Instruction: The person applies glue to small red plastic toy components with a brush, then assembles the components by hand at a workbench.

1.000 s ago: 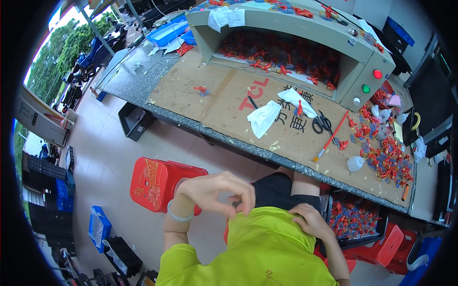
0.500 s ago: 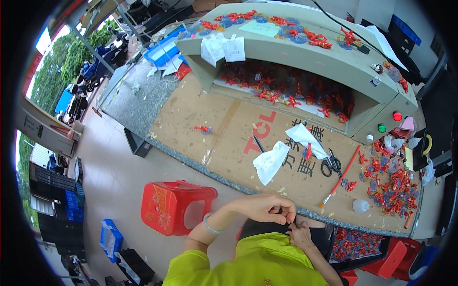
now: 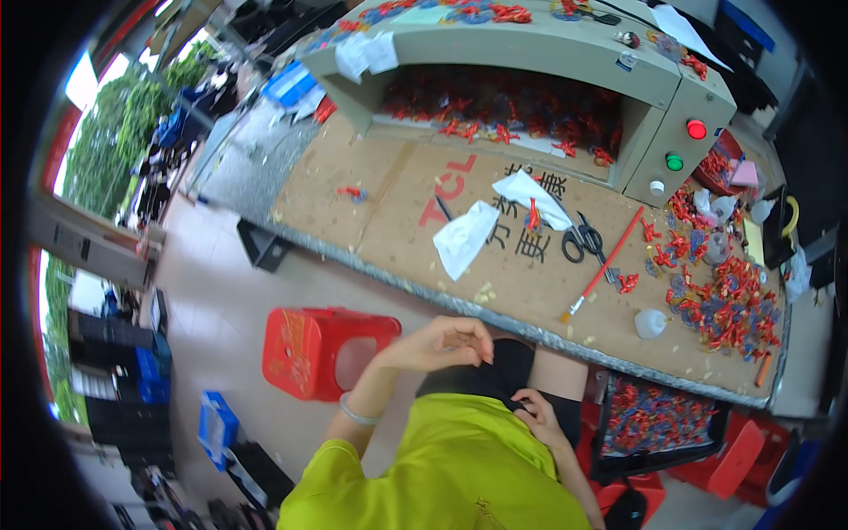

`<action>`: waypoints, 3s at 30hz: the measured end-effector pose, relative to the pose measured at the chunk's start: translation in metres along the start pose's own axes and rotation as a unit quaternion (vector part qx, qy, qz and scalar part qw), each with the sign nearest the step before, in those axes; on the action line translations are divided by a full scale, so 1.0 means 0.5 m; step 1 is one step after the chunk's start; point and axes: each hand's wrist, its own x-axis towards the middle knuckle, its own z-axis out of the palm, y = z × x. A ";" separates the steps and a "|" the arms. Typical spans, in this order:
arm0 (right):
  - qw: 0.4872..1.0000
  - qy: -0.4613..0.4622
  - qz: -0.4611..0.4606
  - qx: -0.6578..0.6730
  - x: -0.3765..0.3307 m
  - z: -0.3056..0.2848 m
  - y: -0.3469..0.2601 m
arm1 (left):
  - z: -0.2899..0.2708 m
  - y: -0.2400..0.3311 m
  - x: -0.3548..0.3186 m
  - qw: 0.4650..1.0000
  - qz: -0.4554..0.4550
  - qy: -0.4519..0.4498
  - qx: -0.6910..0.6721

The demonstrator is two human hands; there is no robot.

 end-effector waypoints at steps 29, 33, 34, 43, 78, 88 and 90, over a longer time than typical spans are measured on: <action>0.656 0.304 -0.098 -0.684 0.169 -0.008 -0.036 | -0.449 0.077 0.247 0.735 0.228 0.502 0.395; 0.734 0.216 0.019 -0.643 0.247 -0.018 -0.074 | -0.576 0.131 0.381 0.612 0.179 0.608 0.474; 0.653 0.216 -0.031 -0.725 0.263 -0.036 -0.047 | -0.593 0.149 0.412 0.614 0.187 0.607 0.469; 0.680 0.324 -0.152 -0.640 0.307 -0.059 -0.053 | -0.824 0.178 0.631 0.457 0.332 0.449 0.693; 0.645 0.198 -0.085 -0.733 0.057 0.060 -0.134 | -0.044 -0.007 0.080 0.914 0.100 0.241 -0.312; 0.922 0.313 -0.166 -0.155 0.064 0.076 -0.397 | 0.080 -0.064 0.060 0.945 -0.032 0.143 -0.292; 0.956 0.204 -0.140 -0.156 0.076 0.068 -0.405 | 0.095 -0.064 0.067 0.948 -0.037 0.162 -0.270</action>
